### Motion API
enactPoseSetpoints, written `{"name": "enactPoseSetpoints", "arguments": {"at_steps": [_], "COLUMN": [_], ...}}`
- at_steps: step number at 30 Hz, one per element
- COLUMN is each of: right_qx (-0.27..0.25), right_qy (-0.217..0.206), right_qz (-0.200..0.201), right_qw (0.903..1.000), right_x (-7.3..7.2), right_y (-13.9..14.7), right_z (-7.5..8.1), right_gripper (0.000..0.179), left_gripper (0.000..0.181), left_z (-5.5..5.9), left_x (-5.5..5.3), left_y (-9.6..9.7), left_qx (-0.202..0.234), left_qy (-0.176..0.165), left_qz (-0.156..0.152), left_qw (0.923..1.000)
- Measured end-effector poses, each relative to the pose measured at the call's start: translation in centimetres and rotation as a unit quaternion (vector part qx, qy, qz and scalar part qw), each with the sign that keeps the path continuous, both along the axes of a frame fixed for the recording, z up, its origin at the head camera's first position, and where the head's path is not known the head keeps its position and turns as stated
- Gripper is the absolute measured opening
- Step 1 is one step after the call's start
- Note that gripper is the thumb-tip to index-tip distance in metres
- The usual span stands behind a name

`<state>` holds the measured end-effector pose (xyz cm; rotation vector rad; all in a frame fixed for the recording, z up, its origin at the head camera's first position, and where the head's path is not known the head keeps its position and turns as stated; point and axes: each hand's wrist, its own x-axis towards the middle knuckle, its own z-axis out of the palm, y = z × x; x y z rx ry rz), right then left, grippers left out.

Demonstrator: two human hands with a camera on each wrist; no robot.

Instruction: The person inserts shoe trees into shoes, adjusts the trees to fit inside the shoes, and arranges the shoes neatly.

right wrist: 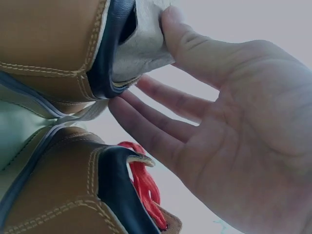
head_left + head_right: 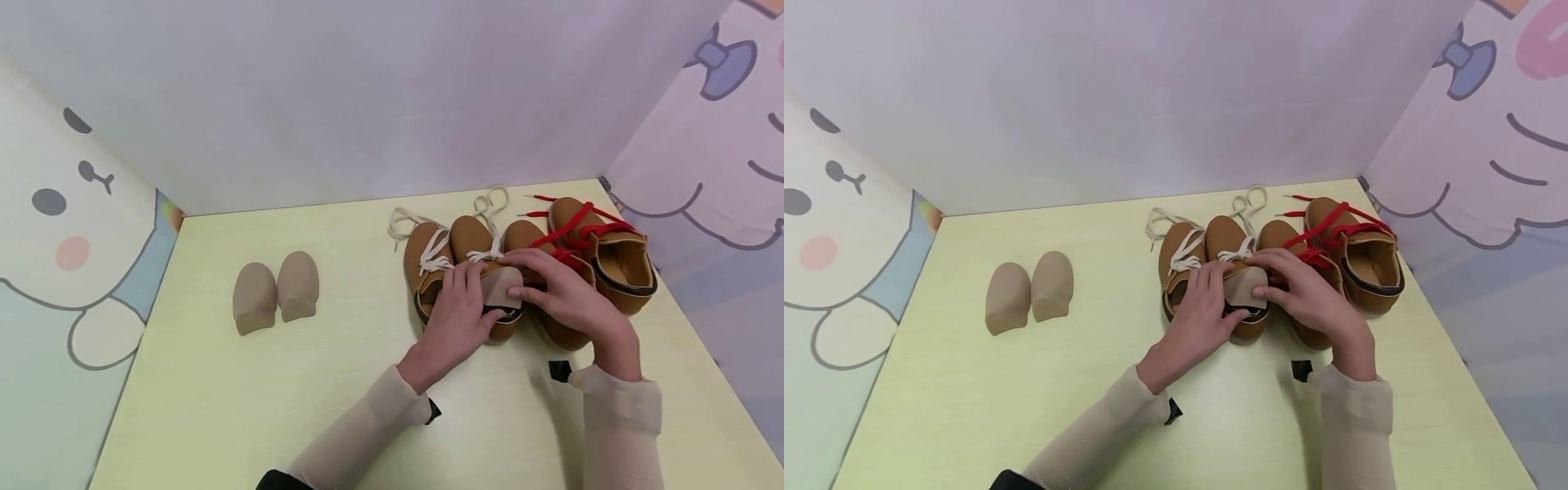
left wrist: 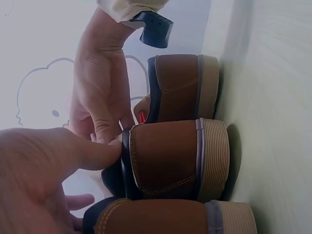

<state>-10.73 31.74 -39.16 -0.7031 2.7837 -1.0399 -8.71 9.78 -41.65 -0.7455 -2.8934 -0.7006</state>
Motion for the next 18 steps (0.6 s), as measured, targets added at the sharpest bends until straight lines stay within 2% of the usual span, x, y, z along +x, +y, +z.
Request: {"name": "enactPoseSetpoints", "arguments": {"at_steps": [9, 15, 18], "right_qx": [0.009, 0.051, 0.053], "right_qy": [0.027, 0.05, 0.054], "right_qz": [-0.022, -0.038, -0.041], "right_qw": [0.9993, 0.9968, 0.9963], "right_x": [-0.6, -1.1, -1.1], "right_y": [-0.7, -1.5, -1.9], "right_z": [-0.5, -1.2, -1.5], "right_gripper": [0.053, 0.049, 0.047], "left_gripper": [0.076, 0.06, 0.053], "left_z": [-0.1, -0.3, -0.4], "left_x": [0.0, 0.1, 0.1], "left_y": [-0.1, -0.1, -0.1], "left_qx": [0.002, -0.03, -0.046], "left_qy": [-0.001, 0.02, 0.027], "left_qz": [0.004, 0.001, -0.003], "left_qw": [1.0, 0.9993, 0.9986]}}
